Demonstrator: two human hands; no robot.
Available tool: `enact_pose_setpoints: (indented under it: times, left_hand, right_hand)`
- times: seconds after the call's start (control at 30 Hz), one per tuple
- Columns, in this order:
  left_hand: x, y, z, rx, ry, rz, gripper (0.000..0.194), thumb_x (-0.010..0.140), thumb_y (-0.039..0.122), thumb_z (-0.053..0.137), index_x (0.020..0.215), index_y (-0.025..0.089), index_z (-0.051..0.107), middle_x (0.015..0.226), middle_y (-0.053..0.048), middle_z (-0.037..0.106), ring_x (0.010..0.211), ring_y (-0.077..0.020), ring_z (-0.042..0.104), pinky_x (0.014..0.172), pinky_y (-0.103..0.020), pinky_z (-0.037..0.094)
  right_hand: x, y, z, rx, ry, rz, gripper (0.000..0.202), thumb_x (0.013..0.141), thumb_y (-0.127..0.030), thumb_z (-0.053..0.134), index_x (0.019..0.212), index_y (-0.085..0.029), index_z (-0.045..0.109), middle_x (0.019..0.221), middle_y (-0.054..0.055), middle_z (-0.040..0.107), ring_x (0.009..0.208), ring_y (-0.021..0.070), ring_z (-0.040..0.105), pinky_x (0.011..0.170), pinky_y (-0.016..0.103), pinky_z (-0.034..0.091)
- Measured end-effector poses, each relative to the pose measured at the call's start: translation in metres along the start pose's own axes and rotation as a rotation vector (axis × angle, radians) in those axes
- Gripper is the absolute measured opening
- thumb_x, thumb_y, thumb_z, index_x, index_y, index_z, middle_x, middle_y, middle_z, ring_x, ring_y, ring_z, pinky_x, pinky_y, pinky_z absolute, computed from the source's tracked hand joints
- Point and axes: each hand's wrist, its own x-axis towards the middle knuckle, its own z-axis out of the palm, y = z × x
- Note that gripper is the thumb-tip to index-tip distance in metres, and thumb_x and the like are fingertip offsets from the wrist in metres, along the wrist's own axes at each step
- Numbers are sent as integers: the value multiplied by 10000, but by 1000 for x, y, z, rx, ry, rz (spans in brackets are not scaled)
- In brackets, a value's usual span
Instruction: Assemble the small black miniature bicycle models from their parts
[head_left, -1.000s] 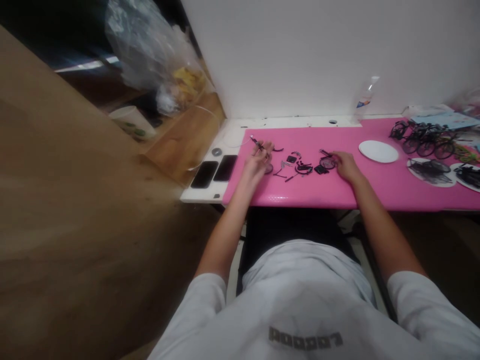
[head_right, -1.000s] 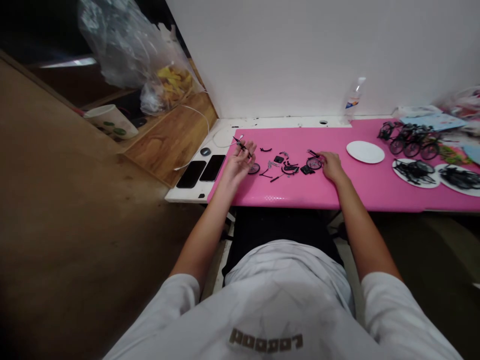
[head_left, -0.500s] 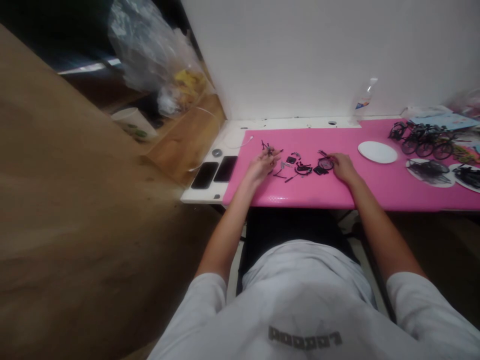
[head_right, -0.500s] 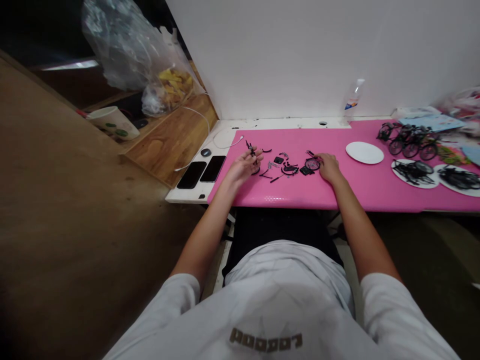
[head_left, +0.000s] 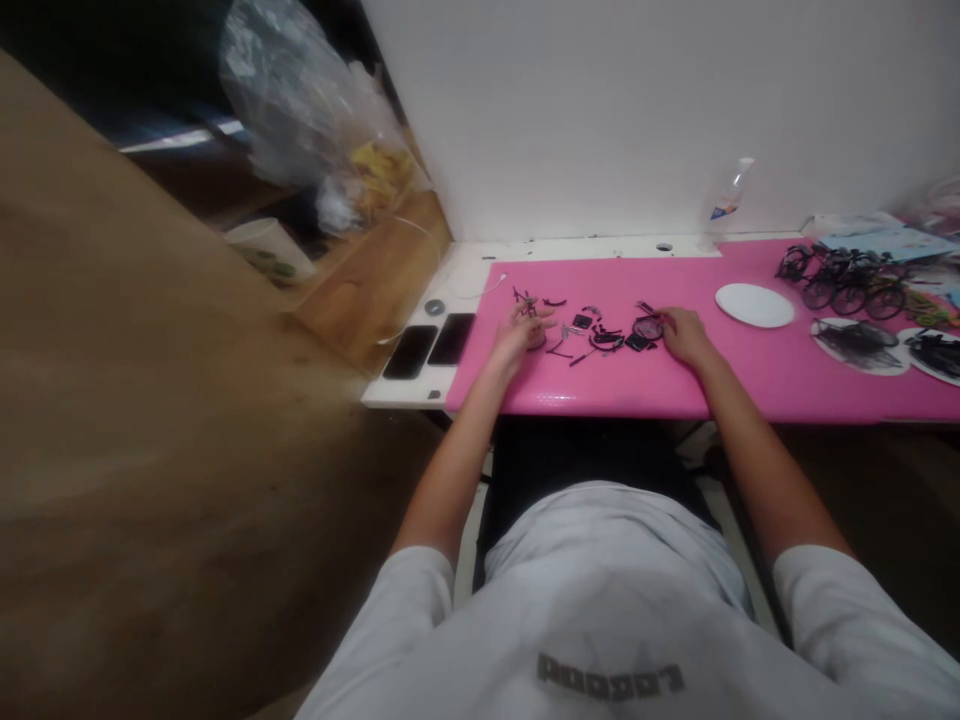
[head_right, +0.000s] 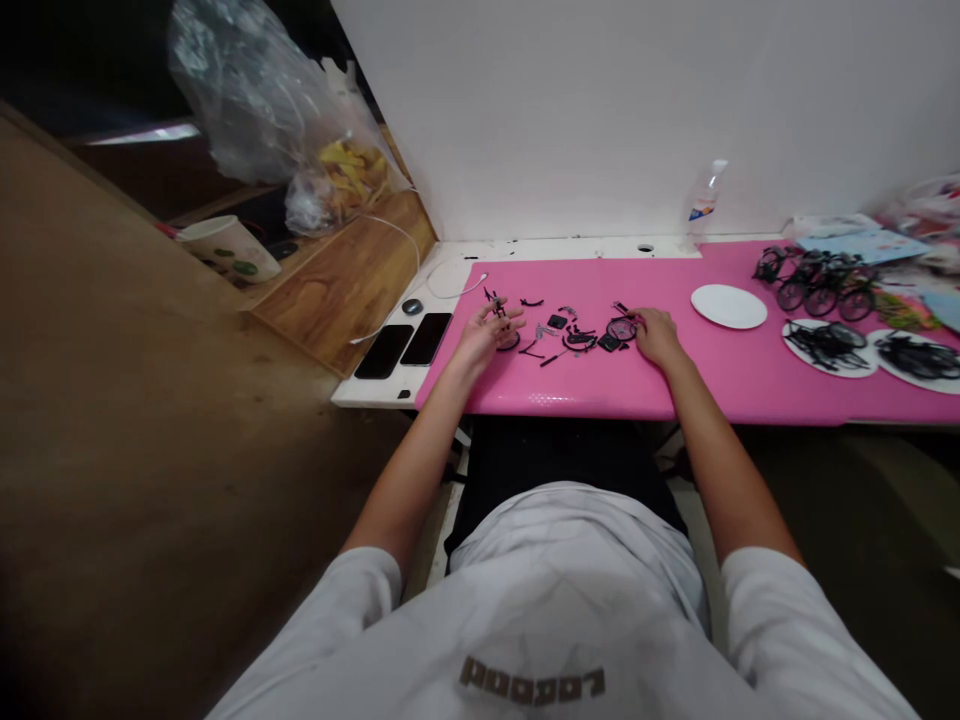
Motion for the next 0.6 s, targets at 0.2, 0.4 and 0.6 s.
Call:
enact_pose_setpoints:
  times: [0.2,0.4,0.6]
  left_hand:
    - [12,-1,-15,33,69,14,393,881,55,698,1252,174,647,1170,-146,827,950,-201,831,823,-291,583]
    - [20,6,-34,71,135,82,252,927,94,735,1157,170,666,1055,-124,800,928,-200,807,943,-363,614]
    - [28,8,-57,257,58,114,124,969,134,712,1082,180,691,965,-93,790,832,-177,771,929,-364,622]
  right_hand:
    - [1,2,2,16,-8,12,512,998,-295,471,1405,-209,772,1429,146,767,1348,421,656,1188,685,492]
    - [1,3,3,13,4,11,502,1012,-325,483,1406,-212,773,1422,147,770,1332,414,657,1196,670,481]
    - [2,4,3,15,-19,8,538,995,-307,473,1426,-178,767,1423,173,764,1341,431,657,1193,681,478]
